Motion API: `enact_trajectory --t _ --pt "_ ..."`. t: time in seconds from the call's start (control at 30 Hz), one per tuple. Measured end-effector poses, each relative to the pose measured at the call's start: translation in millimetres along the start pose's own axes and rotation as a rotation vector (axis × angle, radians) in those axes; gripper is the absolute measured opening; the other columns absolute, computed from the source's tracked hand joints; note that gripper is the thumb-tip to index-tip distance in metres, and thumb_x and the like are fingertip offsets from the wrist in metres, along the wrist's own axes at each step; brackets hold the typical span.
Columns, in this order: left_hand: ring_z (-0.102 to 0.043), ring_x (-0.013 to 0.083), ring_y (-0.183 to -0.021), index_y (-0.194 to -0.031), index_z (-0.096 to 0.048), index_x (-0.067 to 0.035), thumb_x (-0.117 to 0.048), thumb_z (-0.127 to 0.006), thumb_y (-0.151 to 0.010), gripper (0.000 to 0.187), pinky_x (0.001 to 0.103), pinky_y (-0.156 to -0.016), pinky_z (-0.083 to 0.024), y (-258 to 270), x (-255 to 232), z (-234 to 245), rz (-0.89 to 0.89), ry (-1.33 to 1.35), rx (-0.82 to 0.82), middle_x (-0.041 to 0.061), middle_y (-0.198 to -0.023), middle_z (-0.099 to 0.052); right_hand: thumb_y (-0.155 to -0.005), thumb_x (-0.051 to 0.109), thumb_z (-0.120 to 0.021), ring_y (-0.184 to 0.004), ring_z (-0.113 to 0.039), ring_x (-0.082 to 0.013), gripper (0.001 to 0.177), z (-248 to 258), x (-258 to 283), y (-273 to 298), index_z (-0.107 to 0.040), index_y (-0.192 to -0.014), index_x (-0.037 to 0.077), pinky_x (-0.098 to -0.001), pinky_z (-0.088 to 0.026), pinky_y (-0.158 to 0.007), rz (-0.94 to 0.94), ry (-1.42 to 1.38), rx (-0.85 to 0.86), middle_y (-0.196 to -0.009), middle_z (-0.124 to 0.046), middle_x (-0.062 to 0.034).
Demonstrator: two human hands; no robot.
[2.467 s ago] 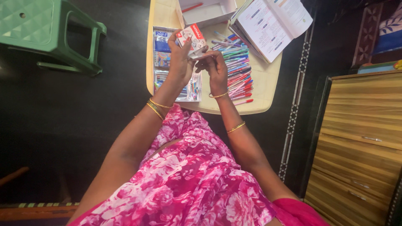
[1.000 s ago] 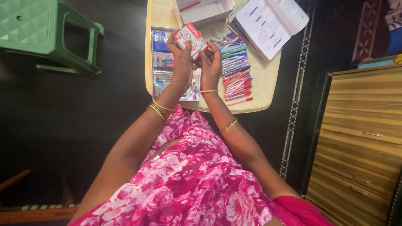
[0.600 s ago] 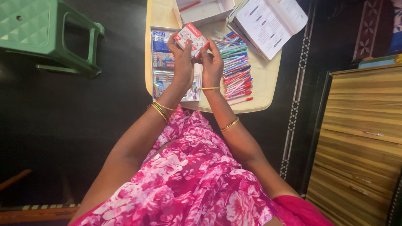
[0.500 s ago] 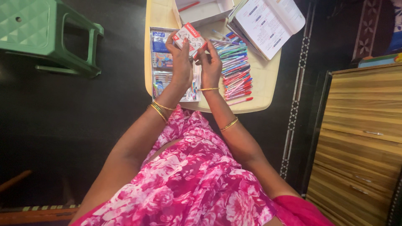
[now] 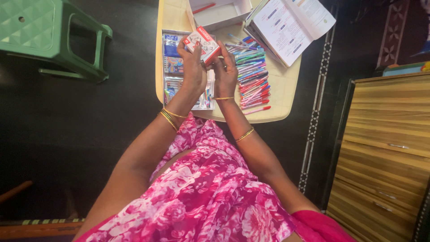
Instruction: The person organizes stationery on a table by placing colored markers into a clear plastic case, then arranging other stationery items like erasers and pencil sharpeners into a white box. The person also handles a small red box and places it into the white box.
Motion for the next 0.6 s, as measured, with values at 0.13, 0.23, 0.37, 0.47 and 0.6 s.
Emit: enact_trajectory --t 0.13,0.23,0.37,0.47,0.6 --pt "-0.066 0.0215 -0.105 -0.141 -0.027 -0.023 -0.014 -0.052 -0.104 0.046 0.037 -0.067 -0.061 -3 -1 4 0.012 0.007 -0.024 0.01 -0.131 -0.053 -0.104 0.013 -0.072 -0.094 -0.062 -0.0091 0.048 -1 -2 0 -0.06 -0.151 0.007 -0.0255 -0.054 -0.087 -0.055 0.025 0.035 -0.117 -0.059 -0.0048" --pt "-0.067 0.0233 -0.104 -0.139 -0.028 -0.02 -0.013 -0.05 -0.105 0.042 0.038 -0.071 -0.063 -4 -4 4 0.023 0.056 0.002 0.012 -0.128 -0.055 -0.099 0.01 -0.073 -0.098 -0.066 -0.0085 0.049 -3 -1 -5 -0.058 -0.146 0.007 -0.0249 -0.056 -0.088 -0.119 -0.117 0.135 -0.127 -0.062 -0.0016" --pt "-0.068 0.0245 -0.101 -0.138 -0.031 -0.015 -0.018 -0.049 -0.108 0.035 0.039 -0.077 -0.064 -6 -7 2 0.036 0.084 0.037 0.014 -0.123 -0.059 -0.099 0.006 -0.077 -0.092 -0.062 -0.0085 0.055 -4 5 -14 -0.056 -0.149 0.008 -0.026 -0.054 -0.078 -0.142 -0.198 0.303 -0.114 -0.068 -0.0035" --pt "-0.068 0.0232 -0.098 -0.137 -0.033 -0.016 -0.027 -0.047 -0.108 0.034 0.038 -0.073 -0.063 -5 -7 1 0.057 0.055 0.026 0.014 -0.121 -0.06 -0.099 0.006 -0.076 -0.093 -0.065 -0.0099 0.057 -5 6 -13 -0.053 -0.151 0.01 -0.0269 -0.056 -0.077 -0.16 -0.238 0.371 -0.114 -0.069 -0.0036" --pt "-0.069 0.0226 -0.095 -0.138 -0.032 -0.019 -0.036 -0.045 -0.107 0.037 0.036 -0.066 -0.06 -2 -10 -4 0.048 -0.015 0.029 0.013 -0.117 -0.061 -0.099 0.005 -0.074 -0.098 -0.069 -0.0122 0.058 -9 6 -10 -0.049 -0.151 0.011 -0.0281 -0.057 -0.077 -0.175 -0.31 0.422 -0.116 -0.071 -0.0053"
Point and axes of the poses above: each hand's wrist, its own y-axis away from the middle knuckle, its own z-axis out of the back of the hand, x = y × z, the point moved 8 cm from there along -y, towards the middle knuckle
